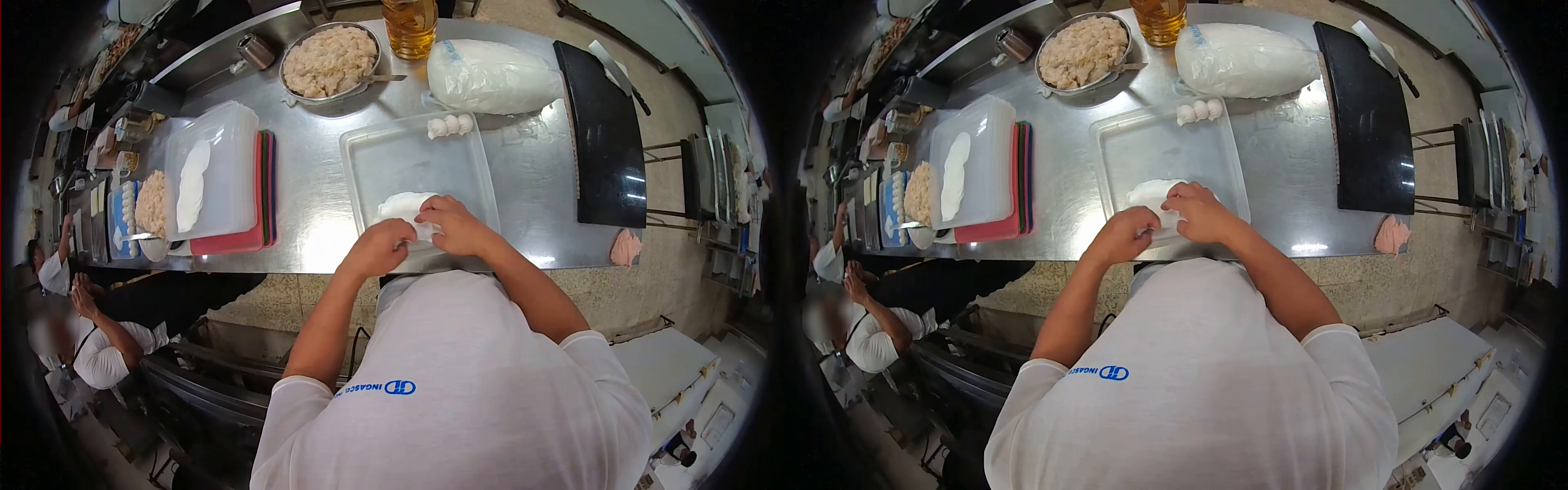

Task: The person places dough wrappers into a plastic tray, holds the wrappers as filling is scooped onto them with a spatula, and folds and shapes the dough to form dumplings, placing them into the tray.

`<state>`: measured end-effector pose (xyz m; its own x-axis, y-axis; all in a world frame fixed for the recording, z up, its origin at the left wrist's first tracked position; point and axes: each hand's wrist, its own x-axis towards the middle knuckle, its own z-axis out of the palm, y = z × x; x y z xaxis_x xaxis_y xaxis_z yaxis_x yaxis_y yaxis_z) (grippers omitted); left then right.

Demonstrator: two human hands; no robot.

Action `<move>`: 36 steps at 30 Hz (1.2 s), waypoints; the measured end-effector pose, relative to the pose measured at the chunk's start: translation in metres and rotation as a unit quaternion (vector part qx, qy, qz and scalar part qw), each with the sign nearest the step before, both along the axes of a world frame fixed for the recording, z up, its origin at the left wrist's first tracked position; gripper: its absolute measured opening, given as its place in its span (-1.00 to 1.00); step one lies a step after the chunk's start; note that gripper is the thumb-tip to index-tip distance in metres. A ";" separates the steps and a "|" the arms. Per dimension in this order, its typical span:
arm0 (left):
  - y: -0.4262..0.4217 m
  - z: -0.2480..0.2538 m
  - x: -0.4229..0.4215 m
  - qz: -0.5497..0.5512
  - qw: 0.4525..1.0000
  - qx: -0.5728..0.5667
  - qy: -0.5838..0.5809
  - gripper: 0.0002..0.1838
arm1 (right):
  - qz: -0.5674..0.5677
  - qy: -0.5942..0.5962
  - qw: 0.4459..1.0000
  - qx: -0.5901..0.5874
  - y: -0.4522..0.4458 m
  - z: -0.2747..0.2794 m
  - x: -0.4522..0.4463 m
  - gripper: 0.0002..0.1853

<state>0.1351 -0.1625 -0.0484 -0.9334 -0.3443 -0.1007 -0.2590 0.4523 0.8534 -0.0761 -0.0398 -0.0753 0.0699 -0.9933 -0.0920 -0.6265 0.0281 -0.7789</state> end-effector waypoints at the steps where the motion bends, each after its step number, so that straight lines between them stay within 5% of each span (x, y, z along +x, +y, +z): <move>1: -0.001 -0.001 0.006 0.042 0.999 -0.004 0.006 -0.76 | -0.007 0.023 1.000 -0.015 0.003 0.003 0.005 -0.56; 12: -0.010 -0.002 0.012 0.162 0.980 -0.111 0.025 -0.81 | -0.011 0.141 0.987 -0.078 -0.008 0.006 0.044 -0.86; 15: -0.010 0.002 0.020 0.200 0.974 -0.037 -0.098 -0.88 | -0.044 0.007 0.996 -0.078 -0.011 0.005 0.051 -0.87; 18: -0.004 -0.016 0.025 0.316 0.890 0.325 -0.054 -0.87 | -0.043 -0.088 0.995 -0.009 -0.016 0.011 0.055 -0.83; 21: 0.003 -0.027 0.023 0.349 0.863 0.365 -0.014 -0.84 | -0.061 -0.185 0.977 0.090 -0.017 0.007 0.055 -0.78; 25: 0.006 -0.006 0.016 0.312 0.947 0.034 -0.074 -0.82 | -0.096 -0.246 0.958 0.112 -0.013 -0.005 0.044 -0.76; 31: -0.021 0.005 0.029 0.251 0.964 0.027 -0.078 -0.78 | -0.212 -0.188 0.950 0.131 -0.006 0.005 0.018 -0.79; 36: -0.049 0.026 0.033 0.229 0.970 -0.002 -0.079 -0.69 | -0.201 -0.193 0.947 0.158 -0.007 0.014 0.018 -0.78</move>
<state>0.1681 -0.2112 -0.0224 -0.6560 -0.7194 -0.2285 -0.5608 0.2619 0.7855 -0.0577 -0.0466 -0.0612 -0.2183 -0.8739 -0.4343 -0.1870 0.4743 -0.8603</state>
